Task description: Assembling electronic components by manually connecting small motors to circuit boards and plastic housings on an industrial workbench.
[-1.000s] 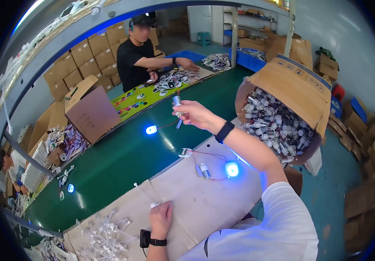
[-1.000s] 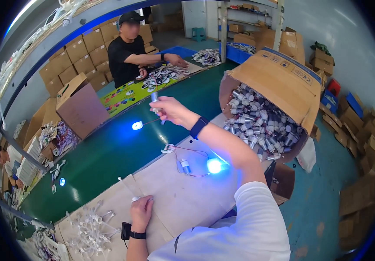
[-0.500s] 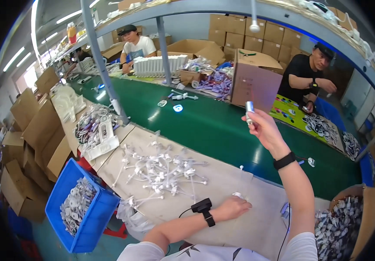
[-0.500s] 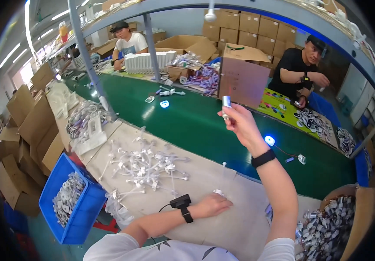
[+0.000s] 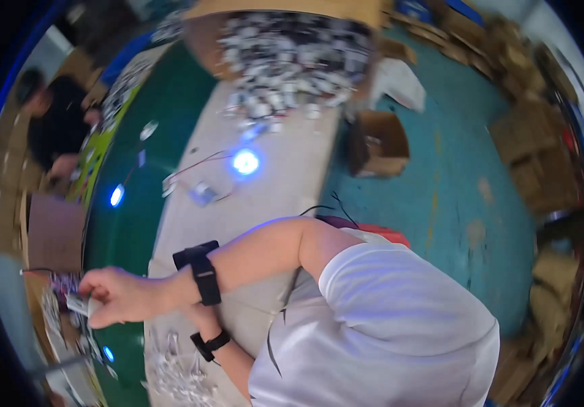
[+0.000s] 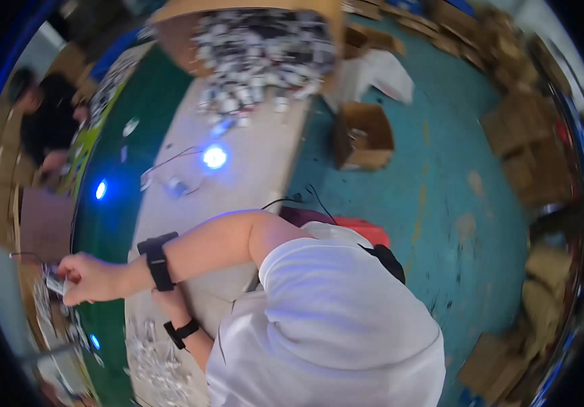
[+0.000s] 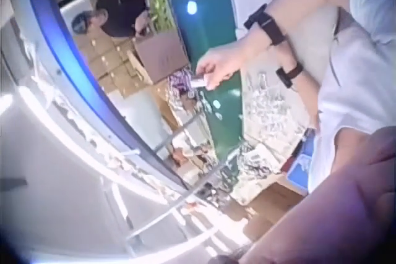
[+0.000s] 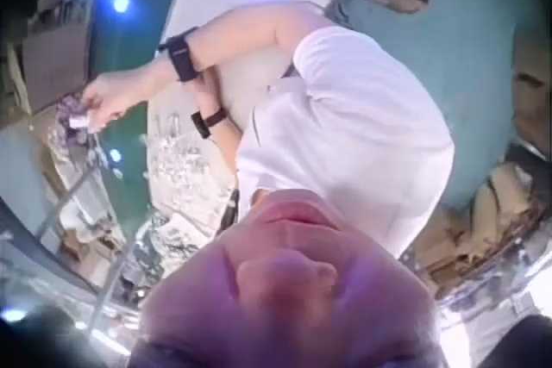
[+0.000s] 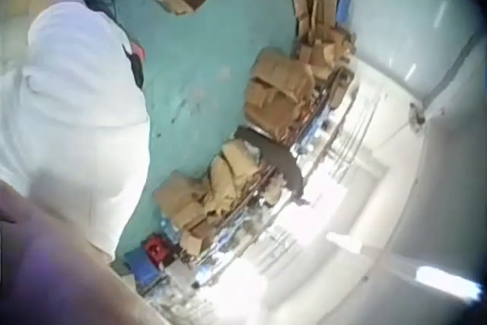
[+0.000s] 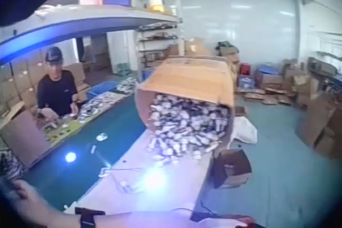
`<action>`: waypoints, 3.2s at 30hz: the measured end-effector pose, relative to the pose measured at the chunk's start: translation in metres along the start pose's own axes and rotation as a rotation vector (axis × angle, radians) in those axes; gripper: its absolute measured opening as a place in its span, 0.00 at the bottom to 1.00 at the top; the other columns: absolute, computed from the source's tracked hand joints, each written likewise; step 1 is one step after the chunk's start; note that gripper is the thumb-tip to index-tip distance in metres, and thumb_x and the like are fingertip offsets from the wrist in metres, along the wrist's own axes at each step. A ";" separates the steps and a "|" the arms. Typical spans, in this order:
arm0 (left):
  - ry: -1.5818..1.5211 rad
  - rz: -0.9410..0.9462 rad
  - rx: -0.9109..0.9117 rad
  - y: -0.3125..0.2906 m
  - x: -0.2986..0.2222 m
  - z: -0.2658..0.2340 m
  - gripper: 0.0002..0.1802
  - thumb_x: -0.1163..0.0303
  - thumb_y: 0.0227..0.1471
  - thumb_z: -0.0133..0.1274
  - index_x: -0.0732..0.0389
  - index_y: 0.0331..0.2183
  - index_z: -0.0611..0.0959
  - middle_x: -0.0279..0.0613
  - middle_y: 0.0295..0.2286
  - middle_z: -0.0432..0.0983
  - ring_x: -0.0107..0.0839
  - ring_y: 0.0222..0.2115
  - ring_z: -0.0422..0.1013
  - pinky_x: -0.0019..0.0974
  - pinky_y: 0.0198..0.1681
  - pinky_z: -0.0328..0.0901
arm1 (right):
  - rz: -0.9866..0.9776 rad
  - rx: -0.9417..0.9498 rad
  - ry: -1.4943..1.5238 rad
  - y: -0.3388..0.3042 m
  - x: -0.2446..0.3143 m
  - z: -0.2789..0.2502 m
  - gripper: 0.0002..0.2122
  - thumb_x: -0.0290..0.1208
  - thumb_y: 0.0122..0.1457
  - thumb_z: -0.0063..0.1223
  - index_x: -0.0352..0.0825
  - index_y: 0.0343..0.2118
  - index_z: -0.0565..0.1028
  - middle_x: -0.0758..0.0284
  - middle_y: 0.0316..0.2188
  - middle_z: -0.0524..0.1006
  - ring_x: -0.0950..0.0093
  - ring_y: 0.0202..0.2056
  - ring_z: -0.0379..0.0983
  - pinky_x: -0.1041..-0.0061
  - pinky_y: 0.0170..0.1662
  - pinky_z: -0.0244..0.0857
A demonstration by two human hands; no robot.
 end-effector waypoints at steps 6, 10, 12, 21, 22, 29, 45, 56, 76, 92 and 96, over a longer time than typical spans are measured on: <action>-0.138 -0.094 0.042 0.006 -0.011 0.015 0.11 0.68 0.51 0.53 0.68 0.33 0.78 0.52 0.23 0.76 0.38 0.23 0.72 0.36 0.28 0.66 | -0.187 -0.207 -0.021 -0.085 0.069 -0.060 0.22 0.26 0.50 0.57 0.27 0.46 0.64 0.65 0.33 0.73 0.83 0.31 0.69 0.83 0.30 0.65; -0.082 0.001 -0.019 -0.001 -0.019 0.010 0.11 0.66 0.52 0.52 0.65 0.33 0.79 0.47 0.21 0.74 0.36 0.21 0.69 0.35 0.26 0.64 | -0.198 -0.299 -0.133 -0.140 0.100 -0.081 0.22 0.30 0.52 0.58 0.29 0.48 0.64 0.67 0.35 0.72 0.83 0.32 0.69 0.84 0.32 0.65; -0.067 -0.022 0.014 0.004 -0.026 0.012 0.11 0.67 0.52 0.52 0.65 0.33 0.79 0.48 0.23 0.75 0.36 0.22 0.70 0.36 0.27 0.65 | -0.359 -0.476 -0.517 -0.177 0.122 -0.125 0.22 0.31 0.53 0.56 0.30 0.49 0.65 0.69 0.38 0.72 0.85 0.32 0.69 0.84 0.33 0.65; -0.067 -0.278 -0.006 -0.006 -0.016 -0.008 0.10 0.68 0.52 0.51 0.65 0.34 0.78 0.48 0.24 0.75 0.36 0.23 0.71 0.35 0.28 0.65 | 0.030 -1.535 -0.239 -0.498 0.128 -0.362 0.10 0.42 0.55 0.53 0.41 0.31 0.73 0.76 0.17 0.66 0.86 0.17 0.58 0.85 0.18 0.50; -0.102 -0.225 -0.023 0.005 -0.018 0.005 0.10 0.69 0.52 0.51 0.65 0.34 0.78 0.48 0.24 0.75 0.36 0.24 0.71 0.35 0.28 0.65 | -0.049 -1.658 -0.033 -0.577 0.098 -0.431 0.10 0.41 0.54 0.55 0.41 0.31 0.73 0.75 0.16 0.64 0.84 0.16 0.57 0.84 0.17 0.50; 0.108 -0.095 -0.174 -0.014 -0.036 -0.013 0.07 0.71 0.48 0.54 0.63 0.31 0.81 0.45 0.25 0.76 0.40 0.25 0.71 0.38 0.33 0.65 | 0.073 -1.769 -0.063 -0.600 0.143 -0.518 0.19 0.46 0.50 0.56 0.40 0.39 0.68 0.68 0.21 0.69 0.76 0.18 0.68 0.79 0.17 0.59; -0.101 -0.253 -0.139 0.007 -0.046 -0.012 0.07 0.72 0.48 0.53 0.61 0.32 0.80 0.44 0.24 0.75 0.37 0.22 0.70 0.35 0.27 0.65 | 0.027 -0.200 -1.913 -0.162 0.162 -0.253 0.11 0.26 0.48 0.53 0.35 0.37 0.75 0.66 0.34 0.75 0.70 0.33 0.72 0.73 0.33 0.66; -0.138 -0.187 -0.099 0.017 -0.049 -0.008 0.07 0.73 0.46 0.54 0.62 0.32 0.79 0.45 0.24 0.75 0.39 0.22 0.71 0.37 0.27 0.66 | 0.217 -0.297 -2.003 -0.127 0.166 -0.288 0.15 0.36 0.44 0.57 0.34 0.35 0.73 0.59 0.30 0.76 0.60 0.32 0.74 0.65 0.33 0.67; -0.166 -0.180 -0.236 0.007 -0.043 -0.021 0.06 0.74 0.47 0.54 0.62 0.32 0.79 0.44 0.21 0.72 0.36 0.20 0.69 0.35 0.24 0.63 | 0.435 -0.184 -0.943 -0.130 0.095 -0.232 0.21 0.34 0.57 0.51 0.36 0.54 0.64 0.74 0.30 0.72 0.87 0.23 0.66 0.88 0.22 0.58; -0.194 -0.272 -0.071 -0.010 -0.035 -0.037 0.18 0.60 0.43 0.59 0.65 0.32 0.78 0.43 0.20 0.69 0.37 0.19 0.66 0.37 0.24 0.62 | 0.869 0.056 -0.197 -0.098 -0.071 -0.129 0.13 0.36 0.62 0.40 0.34 0.41 0.73 0.71 0.16 0.68 0.87 0.13 0.60 0.87 0.14 0.50; -0.144 -0.298 -0.075 -0.012 -0.030 -0.038 0.18 0.59 0.44 0.59 0.65 0.31 0.78 0.43 0.20 0.69 0.38 0.19 0.67 0.37 0.23 0.62 | 0.322 0.107 -0.635 -0.063 -0.052 -0.126 0.12 0.32 0.61 0.43 0.32 0.42 0.74 0.73 0.18 0.70 0.89 0.18 0.60 0.89 0.18 0.49</action>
Point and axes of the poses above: each hand's wrist, its own y-axis towards the middle knuckle, its own z-axis out of the palm, x = y × z, the point moved 6 cm from there along y, towards the middle knuckle
